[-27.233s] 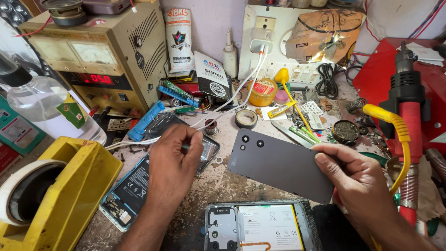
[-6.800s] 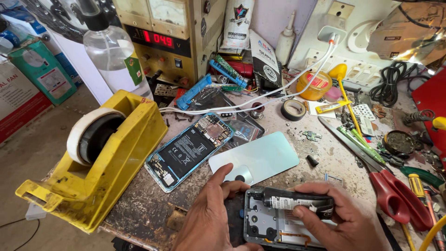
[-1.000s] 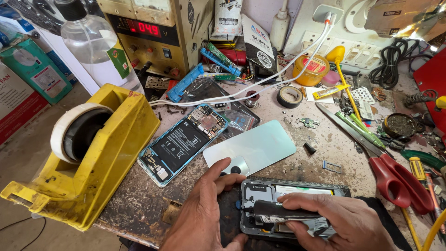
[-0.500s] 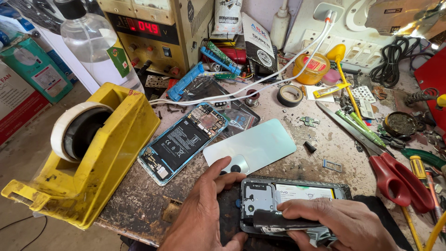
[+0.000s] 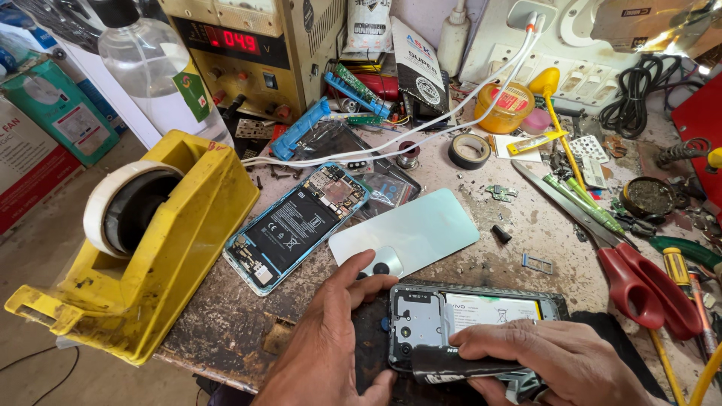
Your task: The person aligns a gray camera module plate with the phone's back cover, then applies adhesive around the internal frame of a disassembled smartphone. The person places the back cover onto the phone body and presses the edges to secure it.
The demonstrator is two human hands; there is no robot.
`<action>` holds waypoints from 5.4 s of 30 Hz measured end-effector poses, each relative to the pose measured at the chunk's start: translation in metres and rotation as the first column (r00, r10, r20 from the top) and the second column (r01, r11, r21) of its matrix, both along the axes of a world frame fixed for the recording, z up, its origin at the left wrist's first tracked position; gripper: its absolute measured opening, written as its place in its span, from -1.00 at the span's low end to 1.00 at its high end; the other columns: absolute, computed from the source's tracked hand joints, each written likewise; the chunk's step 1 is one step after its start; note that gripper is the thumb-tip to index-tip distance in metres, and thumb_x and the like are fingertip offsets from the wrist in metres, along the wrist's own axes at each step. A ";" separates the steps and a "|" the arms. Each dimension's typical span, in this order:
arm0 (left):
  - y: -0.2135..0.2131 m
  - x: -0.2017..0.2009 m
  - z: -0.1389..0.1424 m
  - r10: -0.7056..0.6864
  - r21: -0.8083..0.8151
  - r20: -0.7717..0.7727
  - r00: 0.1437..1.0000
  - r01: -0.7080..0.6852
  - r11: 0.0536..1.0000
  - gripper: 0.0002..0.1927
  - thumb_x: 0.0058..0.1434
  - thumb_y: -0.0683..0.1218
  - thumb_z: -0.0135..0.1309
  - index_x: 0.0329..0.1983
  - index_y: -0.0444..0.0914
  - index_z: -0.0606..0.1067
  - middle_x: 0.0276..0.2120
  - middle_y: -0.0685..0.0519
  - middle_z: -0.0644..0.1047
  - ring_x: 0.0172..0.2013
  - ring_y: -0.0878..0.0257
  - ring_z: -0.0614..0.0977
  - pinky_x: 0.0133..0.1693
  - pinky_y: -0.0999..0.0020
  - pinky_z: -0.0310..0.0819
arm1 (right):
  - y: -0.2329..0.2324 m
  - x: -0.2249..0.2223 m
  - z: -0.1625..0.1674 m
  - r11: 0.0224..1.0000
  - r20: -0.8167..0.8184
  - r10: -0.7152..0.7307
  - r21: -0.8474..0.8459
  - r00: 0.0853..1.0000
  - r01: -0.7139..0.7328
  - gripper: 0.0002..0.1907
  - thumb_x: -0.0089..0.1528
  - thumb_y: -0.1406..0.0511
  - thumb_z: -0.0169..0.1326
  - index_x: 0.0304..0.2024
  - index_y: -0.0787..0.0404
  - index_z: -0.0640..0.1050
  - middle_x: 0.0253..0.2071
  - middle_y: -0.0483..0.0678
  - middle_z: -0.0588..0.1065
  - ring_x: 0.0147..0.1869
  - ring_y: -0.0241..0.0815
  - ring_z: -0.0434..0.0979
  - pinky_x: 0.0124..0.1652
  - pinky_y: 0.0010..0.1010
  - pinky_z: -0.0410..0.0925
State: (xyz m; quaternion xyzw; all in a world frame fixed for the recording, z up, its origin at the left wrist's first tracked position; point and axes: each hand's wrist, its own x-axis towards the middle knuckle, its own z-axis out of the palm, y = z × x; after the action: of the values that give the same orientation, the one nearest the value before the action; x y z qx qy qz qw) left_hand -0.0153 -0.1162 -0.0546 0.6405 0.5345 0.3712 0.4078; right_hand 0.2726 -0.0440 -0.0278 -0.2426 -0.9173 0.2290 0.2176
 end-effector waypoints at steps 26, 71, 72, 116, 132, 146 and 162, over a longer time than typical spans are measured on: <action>0.000 -0.002 0.010 0.004 -0.049 -0.078 0.997 -0.008 0.999 0.25 -0.14 -0.11 0.32 0.49 -0.34 -0.23 0.32 -0.22 0.36 0.33 -0.03 0.37 0.39 0.07 0.01 | 0.006 0.006 0.014 0.998 0.028 0.057 0.027 0.998 -0.057 -0.65 0.13 0.23 0.35 -0.05 0.04 0.58 -0.01 -0.16 0.69 0.05 -0.16 0.75 -0.05 -0.36 0.54; 0.002 -0.002 0.012 0.037 -0.082 -0.081 0.996 -0.043 0.996 0.31 -0.17 -0.05 0.35 0.52 -0.30 -0.23 0.30 -0.13 0.43 0.37 0.00 0.36 0.39 0.09 -0.06 | 0.019 0.043 0.040 0.992 0.128 0.062 -0.121 0.990 -0.046 -0.71 0.16 0.26 0.30 -0.06 0.08 0.61 -0.07 -0.20 0.71 0.00 -0.21 0.69 -0.06 -0.38 0.50; 0.002 -0.002 0.011 0.037 -0.091 -0.082 0.996 -0.045 0.995 0.32 -0.17 -0.05 0.35 0.54 -0.29 -0.23 0.31 -0.12 0.42 0.37 0.00 0.36 0.39 0.09 -0.06 | 0.018 0.045 0.039 0.994 0.132 0.045 -0.109 0.990 -0.031 -0.70 0.16 0.26 0.30 -0.06 0.07 0.62 -0.07 -0.21 0.70 -0.01 -0.21 0.68 -0.06 -0.38 0.50; 0.010 -0.014 -0.022 -0.005 0.118 -0.065 0.998 0.013 0.993 0.31 -0.10 -0.04 0.41 0.46 -0.43 -0.27 0.28 -0.32 0.40 0.30 -0.07 0.42 0.33 0.03 0.01 | 0.010 0.080 0.059 0.994 0.202 -0.028 -0.099 0.979 0.049 -0.66 0.14 0.30 0.28 -0.01 0.07 0.62 -0.12 -0.19 0.70 -0.08 -0.19 0.75 -0.13 -0.38 0.50; 0.010 -0.017 -0.029 -0.010 0.150 -0.040 0.999 0.015 0.989 0.30 -0.10 -0.07 0.42 0.44 -0.43 -0.28 0.24 -0.36 0.42 0.30 -0.07 0.46 0.29 -0.03 0.01 | 0.013 0.094 0.066 0.995 0.221 -0.008 -0.091 0.975 0.029 -0.65 0.15 0.30 0.30 0.00 0.10 0.61 -0.14 -0.15 0.69 -0.10 -0.12 0.75 -0.16 -0.35 0.51; 0.012 -0.019 -0.035 0.001 0.156 -0.058 0.998 0.009 0.988 0.30 -0.10 -0.06 0.42 0.45 -0.41 -0.27 0.23 -0.37 0.44 0.29 -0.12 0.43 0.30 -0.09 -0.05 | 0.019 0.114 0.067 0.997 0.309 -0.034 -0.050 0.951 0.051 -0.62 0.14 0.27 0.31 0.02 0.03 0.62 -0.17 -0.18 0.70 -0.13 -0.11 0.75 -0.21 -0.35 0.51; 0.012 -0.021 -0.039 0.002 0.181 -0.066 0.998 0.010 0.983 0.29 -0.08 -0.02 0.43 0.44 -0.44 -0.25 0.21 -0.39 0.46 0.29 -0.13 0.49 0.30 -0.13 -0.03 | 0.024 0.114 0.070 0.988 0.388 -0.112 -0.056 0.915 0.144 -0.59 0.11 0.29 0.28 0.03 0.00 0.60 -0.21 -0.21 0.70 -0.13 -0.10 0.73 -0.21 -0.33 0.49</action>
State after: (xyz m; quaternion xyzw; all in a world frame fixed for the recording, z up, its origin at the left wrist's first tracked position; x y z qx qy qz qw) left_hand -0.0365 -0.1040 -0.0935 0.6880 0.5105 0.3961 0.3304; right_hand 0.3870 -0.0202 0.0425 -0.3511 -0.9139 0.2002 0.0381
